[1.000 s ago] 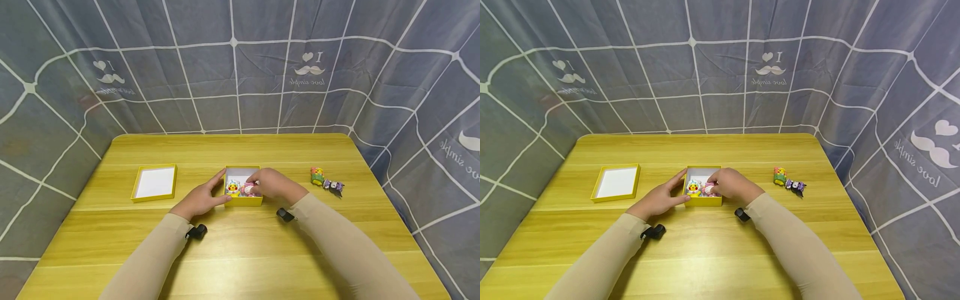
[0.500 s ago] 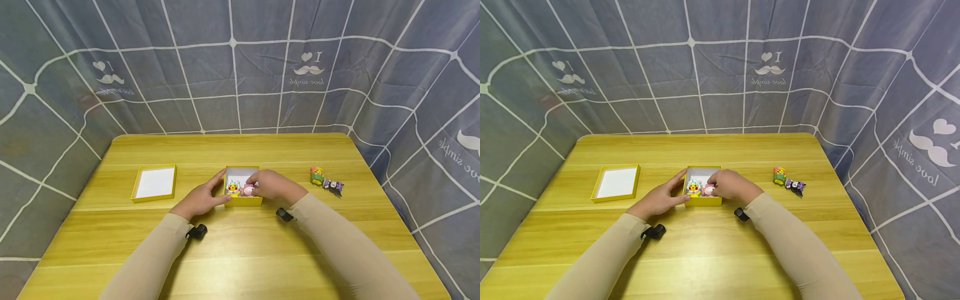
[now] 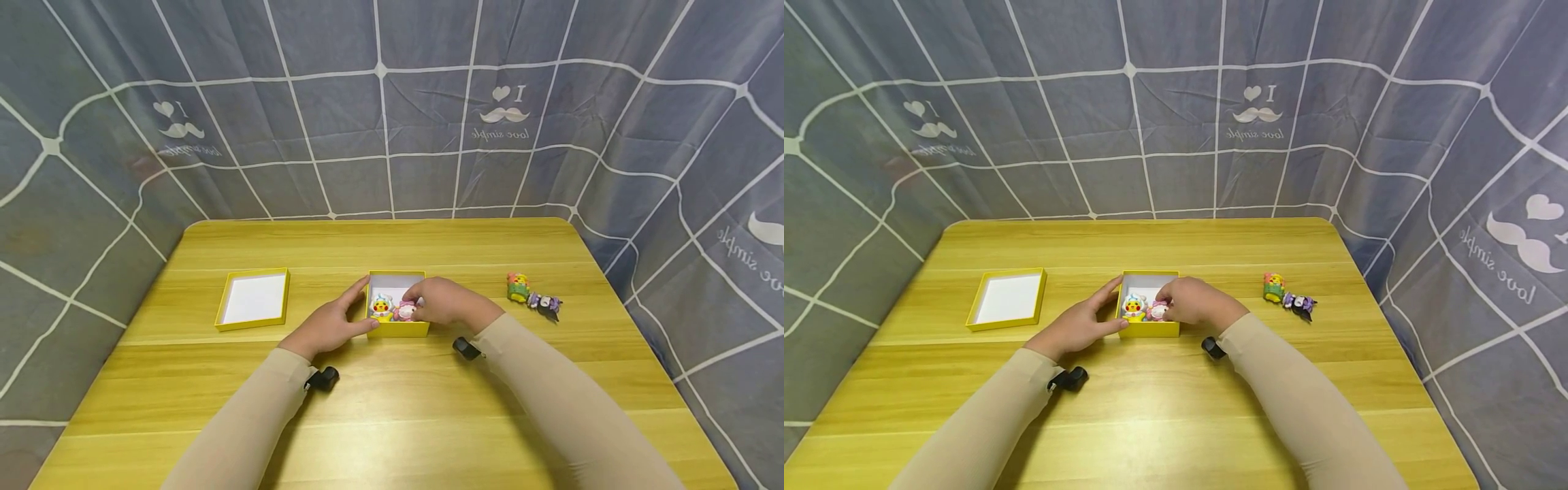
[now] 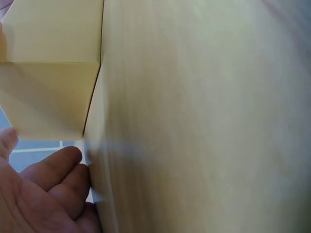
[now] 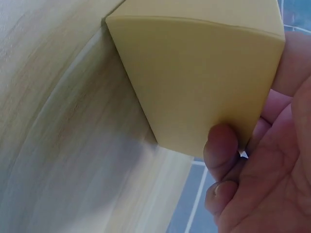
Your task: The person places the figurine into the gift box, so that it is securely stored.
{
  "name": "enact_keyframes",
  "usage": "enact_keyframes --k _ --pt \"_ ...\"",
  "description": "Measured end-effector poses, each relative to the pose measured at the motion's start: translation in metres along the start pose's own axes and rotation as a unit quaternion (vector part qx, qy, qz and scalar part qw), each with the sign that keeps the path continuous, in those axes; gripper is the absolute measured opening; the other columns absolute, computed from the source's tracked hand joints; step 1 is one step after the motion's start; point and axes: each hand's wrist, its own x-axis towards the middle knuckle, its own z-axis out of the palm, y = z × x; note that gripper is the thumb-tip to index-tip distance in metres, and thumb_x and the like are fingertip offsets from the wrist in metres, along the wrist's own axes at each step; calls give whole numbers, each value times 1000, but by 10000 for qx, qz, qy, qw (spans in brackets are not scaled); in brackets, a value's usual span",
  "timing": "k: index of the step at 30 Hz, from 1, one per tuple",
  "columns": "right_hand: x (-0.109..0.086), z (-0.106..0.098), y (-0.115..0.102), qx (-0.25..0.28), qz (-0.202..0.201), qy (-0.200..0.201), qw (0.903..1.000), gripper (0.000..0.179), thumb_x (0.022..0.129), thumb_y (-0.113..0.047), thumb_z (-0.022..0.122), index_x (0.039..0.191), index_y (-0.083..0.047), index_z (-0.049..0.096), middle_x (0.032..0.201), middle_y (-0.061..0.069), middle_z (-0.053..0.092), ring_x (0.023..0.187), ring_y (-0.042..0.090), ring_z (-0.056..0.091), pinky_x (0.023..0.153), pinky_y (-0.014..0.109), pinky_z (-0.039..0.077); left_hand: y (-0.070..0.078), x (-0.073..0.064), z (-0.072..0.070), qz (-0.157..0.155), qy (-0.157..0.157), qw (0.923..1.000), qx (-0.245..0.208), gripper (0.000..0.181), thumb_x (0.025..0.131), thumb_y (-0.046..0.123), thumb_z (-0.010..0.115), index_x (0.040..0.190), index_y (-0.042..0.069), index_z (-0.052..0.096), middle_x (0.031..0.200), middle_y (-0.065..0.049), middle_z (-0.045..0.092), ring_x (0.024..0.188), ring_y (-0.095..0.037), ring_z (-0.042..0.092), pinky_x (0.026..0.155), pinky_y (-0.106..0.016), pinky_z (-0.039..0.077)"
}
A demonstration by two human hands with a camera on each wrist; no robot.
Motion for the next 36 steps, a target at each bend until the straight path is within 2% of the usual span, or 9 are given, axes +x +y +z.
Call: enact_keyframes --k 10,20,29,36 --pt "0 2 2 70 -39 26 10000 34 98 -19 73 131 -8 74 124 7 76 111 21 69 103 42 55 1 0 0 -40 23 9999 139 94 92 69 68 165 55 10 171 -4 37 152 -43 41 122 -64 35" --pt "-2 -1 -1 17 -52 -4 10000 38 96 -17 74 132 -7 73 127 10 75 116 23 68 107 43 54 2 1 -1 56 74 9999 62 94 93 64 71 167 48 16 167 -8 43 151 -40 44 122 -61 36" --pt "-3 -1 -2 -7 35 24 10000 40 97 -19 74 134 -7 72 131 11 74 124 27 67 111 46 52 1 1 -1 67 82 9999 79 94 93 65 71 168 46 17 167 -6 44 152 -38 44 123 -60 36" --pt "-3 -1 0 23 47 110 9999 42 96 -19 76 136 -8 72 133 10 73 125 26 66 111 45 51 2 -1 1 168 133 9998 43 95 93 65 70 169 39 18 164 -12 47 151 -39 45 122 -61 36"
